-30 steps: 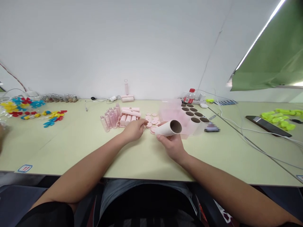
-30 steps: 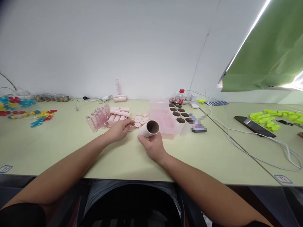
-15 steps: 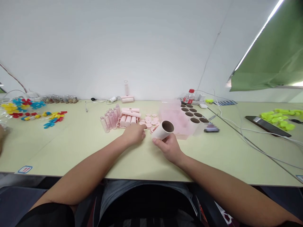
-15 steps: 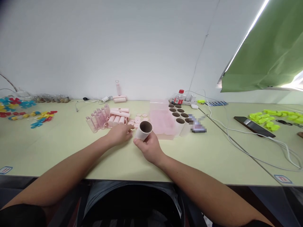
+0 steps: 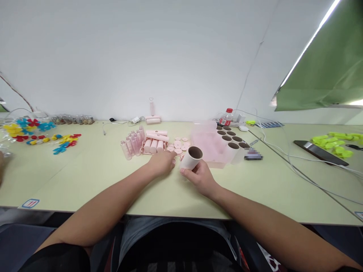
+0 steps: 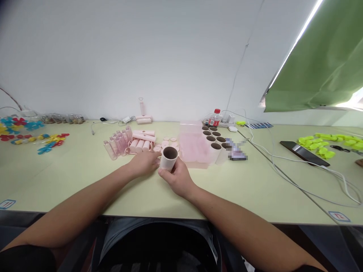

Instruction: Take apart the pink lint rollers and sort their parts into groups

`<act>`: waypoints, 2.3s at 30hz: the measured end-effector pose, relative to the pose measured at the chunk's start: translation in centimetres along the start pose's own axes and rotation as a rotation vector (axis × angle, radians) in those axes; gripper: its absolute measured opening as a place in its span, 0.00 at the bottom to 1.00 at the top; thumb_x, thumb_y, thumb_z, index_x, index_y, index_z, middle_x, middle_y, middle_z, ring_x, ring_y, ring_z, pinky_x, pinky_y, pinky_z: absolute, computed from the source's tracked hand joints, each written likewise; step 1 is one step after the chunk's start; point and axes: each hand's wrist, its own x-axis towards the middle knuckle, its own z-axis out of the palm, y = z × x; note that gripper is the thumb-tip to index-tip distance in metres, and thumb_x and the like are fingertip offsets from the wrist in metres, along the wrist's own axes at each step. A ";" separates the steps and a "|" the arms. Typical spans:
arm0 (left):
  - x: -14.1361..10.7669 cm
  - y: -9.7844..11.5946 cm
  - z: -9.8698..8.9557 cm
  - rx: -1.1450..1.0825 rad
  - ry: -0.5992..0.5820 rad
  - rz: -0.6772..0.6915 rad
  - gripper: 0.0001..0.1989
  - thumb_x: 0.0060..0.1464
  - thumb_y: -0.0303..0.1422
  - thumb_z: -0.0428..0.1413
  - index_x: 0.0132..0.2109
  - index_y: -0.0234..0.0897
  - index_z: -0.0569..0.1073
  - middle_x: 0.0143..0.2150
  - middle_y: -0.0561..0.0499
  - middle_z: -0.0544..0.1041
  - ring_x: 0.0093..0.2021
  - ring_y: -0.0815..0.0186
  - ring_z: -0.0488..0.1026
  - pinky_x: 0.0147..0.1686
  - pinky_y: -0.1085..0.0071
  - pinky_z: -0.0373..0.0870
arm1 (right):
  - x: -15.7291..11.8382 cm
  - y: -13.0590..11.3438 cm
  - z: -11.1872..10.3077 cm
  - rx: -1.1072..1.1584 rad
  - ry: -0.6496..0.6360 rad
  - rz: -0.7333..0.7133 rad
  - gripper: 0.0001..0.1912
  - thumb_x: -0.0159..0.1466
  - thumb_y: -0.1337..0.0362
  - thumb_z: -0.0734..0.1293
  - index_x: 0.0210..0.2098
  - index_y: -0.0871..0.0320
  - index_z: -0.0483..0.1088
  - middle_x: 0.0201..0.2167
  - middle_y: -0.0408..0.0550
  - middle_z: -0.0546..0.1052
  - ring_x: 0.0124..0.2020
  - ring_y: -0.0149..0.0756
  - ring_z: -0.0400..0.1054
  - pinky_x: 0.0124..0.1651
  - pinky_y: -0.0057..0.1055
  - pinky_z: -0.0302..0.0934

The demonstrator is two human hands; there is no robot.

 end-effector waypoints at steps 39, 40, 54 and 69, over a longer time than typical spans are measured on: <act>-0.3 0.1 -1.0 -1.128 0.475 0.284 0.15 0.55 0.43 0.60 0.40 0.35 0.77 0.37 0.46 0.80 0.35 0.64 0.76 0.34 0.67 0.75 | 0.3 0.3 -0.1 -0.270 -0.098 0.140 0.13 0.56 0.59 0.68 0.38 0.57 0.65 0.31 0.41 0.68 0.31 0.34 0.58 0.33 0.30 0.51; -0.4 0.1 -1.0 -1.102 0.481 0.283 0.14 0.55 0.42 0.60 0.41 0.35 0.77 0.37 0.46 0.80 0.35 0.64 0.76 0.34 0.67 0.74 | 0.2 0.3 -0.1 -0.272 -0.097 0.137 0.13 0.56 0.59 0.68 0.38 0.57 0.65 0.31 0.41 0.67 0.31 0.33 0.58 0.32 0.30 0.51; -0.4 -0.4 -0.9 -0.953 0.513 0.395 0.11 0.58 0.38 0.57 0.44 0.37 0.77 0.43 0.45 0.80 0.40 0.63 0.76 0.37 0.68 0.75 | 0.2 0.3 -0.1 -0.289 -0.095 0.140 0.13 0.56 0.59 0.68 0.38 0.58 0.66 0.30 0.41 0.66 0.30 0.33 0.58 0.32 0.30 0.51; -0.9 0.4 -1.3 -0.868 0.430 0.558 0.18 0.53 0.36 0.61 0.51 0.41 0.73 0.56 0.40 0.74 0.59 0.53 0.69 0.42 0.64 0.74 | 0.3 0.3 -0.2 -0.076 -0.090 0.060 0.21 0.56 0.61 0.69 0.49 0.57 0.69 0.43 0.49 0.75 0.44 0.43 0.67 0.46 0.38 0.62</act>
